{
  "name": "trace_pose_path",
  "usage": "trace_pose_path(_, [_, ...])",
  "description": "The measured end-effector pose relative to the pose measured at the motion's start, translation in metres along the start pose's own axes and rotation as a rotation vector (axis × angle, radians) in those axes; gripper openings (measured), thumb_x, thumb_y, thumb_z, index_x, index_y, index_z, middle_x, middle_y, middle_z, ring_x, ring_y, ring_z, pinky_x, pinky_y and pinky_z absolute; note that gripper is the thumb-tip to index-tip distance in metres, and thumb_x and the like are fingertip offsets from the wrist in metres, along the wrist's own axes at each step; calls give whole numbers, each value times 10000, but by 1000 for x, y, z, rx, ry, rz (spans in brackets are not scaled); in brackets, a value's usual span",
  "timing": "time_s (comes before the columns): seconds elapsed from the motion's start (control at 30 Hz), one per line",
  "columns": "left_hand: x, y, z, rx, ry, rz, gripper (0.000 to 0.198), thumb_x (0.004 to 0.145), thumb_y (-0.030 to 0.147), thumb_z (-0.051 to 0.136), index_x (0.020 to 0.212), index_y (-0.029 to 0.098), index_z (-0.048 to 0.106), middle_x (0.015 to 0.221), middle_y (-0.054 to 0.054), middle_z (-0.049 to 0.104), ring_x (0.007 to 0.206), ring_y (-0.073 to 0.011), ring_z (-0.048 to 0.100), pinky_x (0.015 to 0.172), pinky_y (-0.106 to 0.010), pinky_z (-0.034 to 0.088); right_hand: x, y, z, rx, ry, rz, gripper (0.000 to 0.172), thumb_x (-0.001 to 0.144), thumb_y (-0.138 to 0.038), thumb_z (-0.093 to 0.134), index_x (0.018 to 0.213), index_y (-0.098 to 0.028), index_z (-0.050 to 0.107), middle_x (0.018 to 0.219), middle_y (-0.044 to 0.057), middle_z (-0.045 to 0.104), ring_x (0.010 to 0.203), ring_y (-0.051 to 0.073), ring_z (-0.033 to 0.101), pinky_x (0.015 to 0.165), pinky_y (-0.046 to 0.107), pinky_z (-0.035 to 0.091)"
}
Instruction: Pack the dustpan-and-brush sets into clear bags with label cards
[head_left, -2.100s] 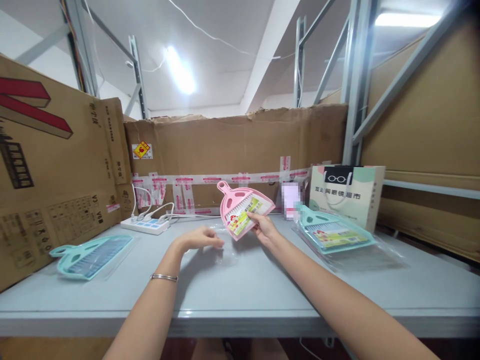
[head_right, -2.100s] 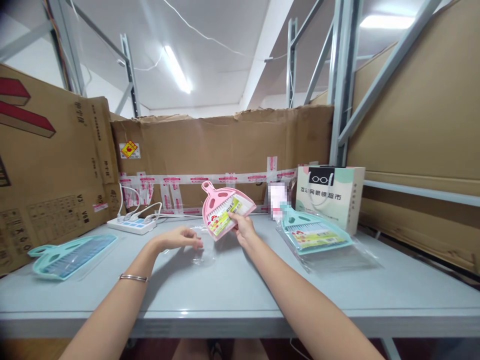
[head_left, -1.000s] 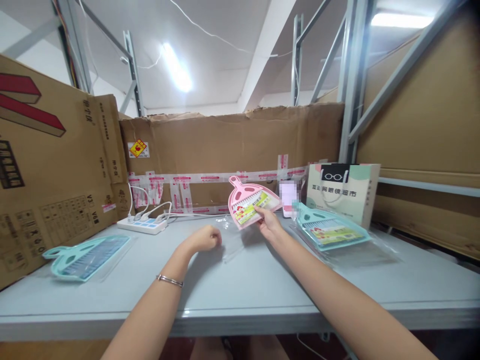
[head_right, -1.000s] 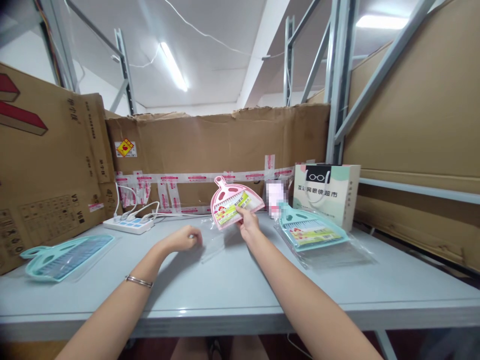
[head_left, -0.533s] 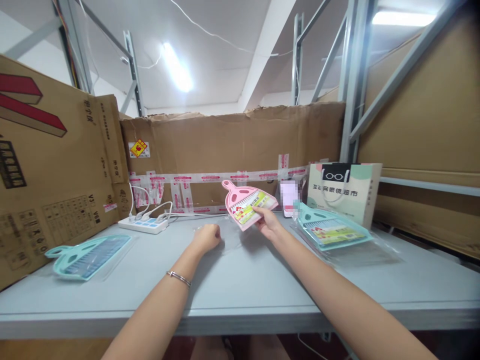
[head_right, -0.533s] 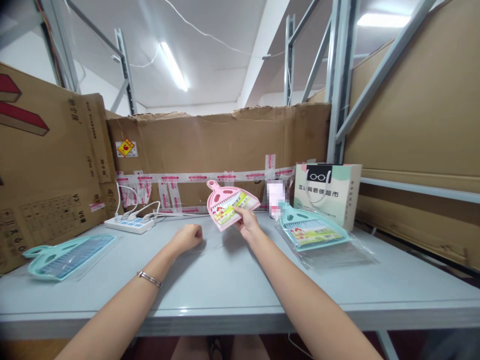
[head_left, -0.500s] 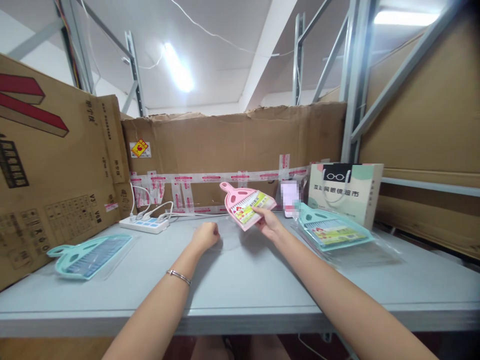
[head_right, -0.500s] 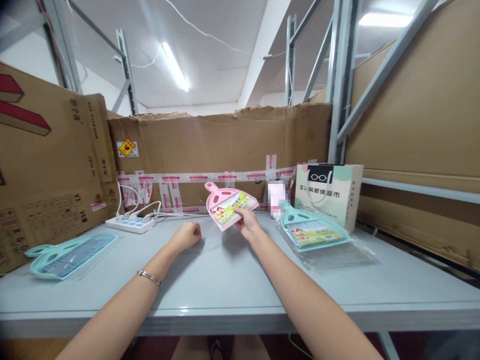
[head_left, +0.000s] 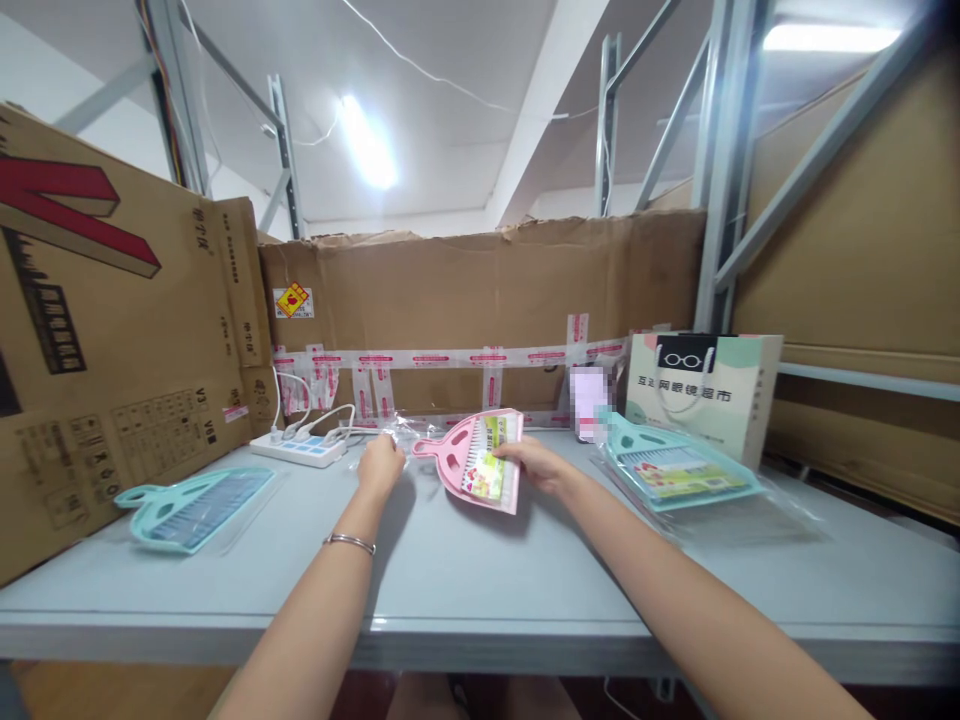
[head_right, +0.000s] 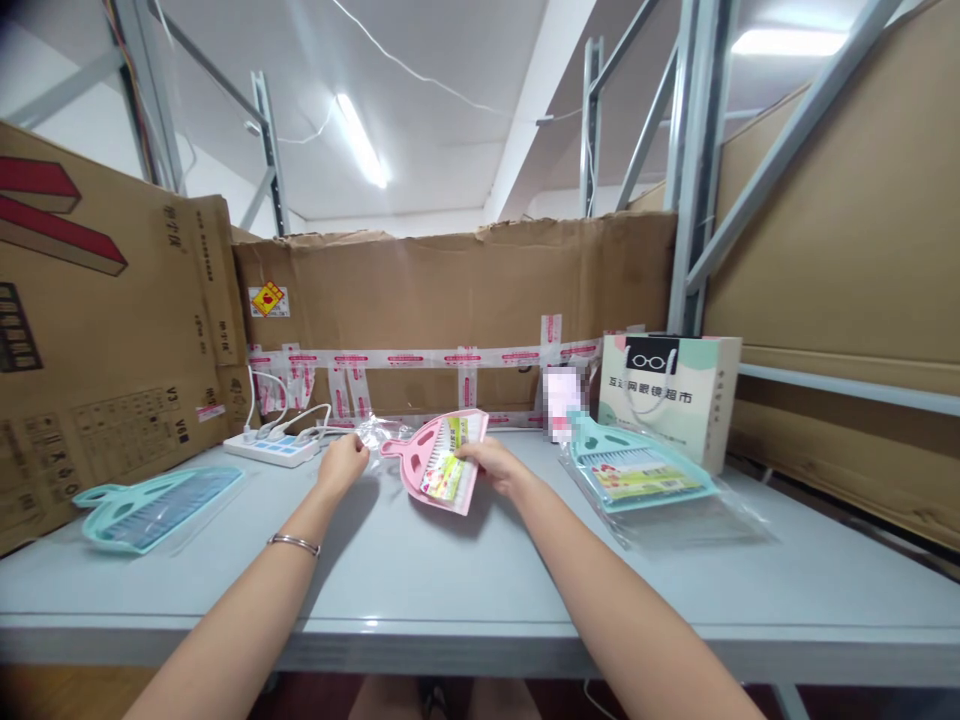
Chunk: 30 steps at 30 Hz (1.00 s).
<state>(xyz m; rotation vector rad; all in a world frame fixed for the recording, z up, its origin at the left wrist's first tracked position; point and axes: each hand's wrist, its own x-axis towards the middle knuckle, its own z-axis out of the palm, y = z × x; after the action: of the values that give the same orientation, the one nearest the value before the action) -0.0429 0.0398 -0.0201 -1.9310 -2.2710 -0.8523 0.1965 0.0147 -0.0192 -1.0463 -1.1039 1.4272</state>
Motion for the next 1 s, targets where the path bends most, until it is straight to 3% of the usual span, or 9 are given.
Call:
trace_pose_path(0.17, [-3,2,-4,12,25,19,196,809,187,426,861,145,610,910,-148,661,847,-233,612,652,-275,399,-5,-1,4,7,-56,15,244,637,-7,578,854,-95,647,790,89,716,700,175,673,735,316,536])
trace_pose_path(0.33, [-15,23,-5,27,-24,394,209,844,178,393,883,166,597,962,-107,628,842,-200,594,675,-271,408,4,11,10,57,34,-44,238,615,11,581,809,-105,652,753,68,714,674,172,668,744,327,538])
trace_pose_path(0.4, [-21,32,-5,19,-39,468,222,858,186,378,910,176,594,1011,-102,610,857,-196,589,676,-267,413,9,14,9,133,84,-84,229,618,-3,595,811,-117,644,756,62,714,688,178,669,745,337,541])
trace_pose_path(0.53, [-29,44,-10,14,42,496,252,884,183,330,952,177,573,1009,-93,596,864,-187,586,684,-265,422,12,14,7,252,75,-121,238,635,-36,623,851,-135,634,801,59,717,724,184,675,752,344,542])
trace_pose_path(0.7, [-33,48,-12,-2,109,587,218,887,192,349,943,167,559,981,-87,584,891,-184,572,715,-277,438,6,14,15,171,-44,-79,213,622,-30,639,818,-111,651,774,68,718,692,182,675,718,312,544])
trace_pose_path(1.0, [-32,51,-3,-96,195,716,176,861,142,356,890,169,527,910,-75,553,830,-178,545,736,-300,453,7,13,19,339,100,-121,178,670,-48,614,823,-134,637,747,41,716,673,167,669,689,297,548])
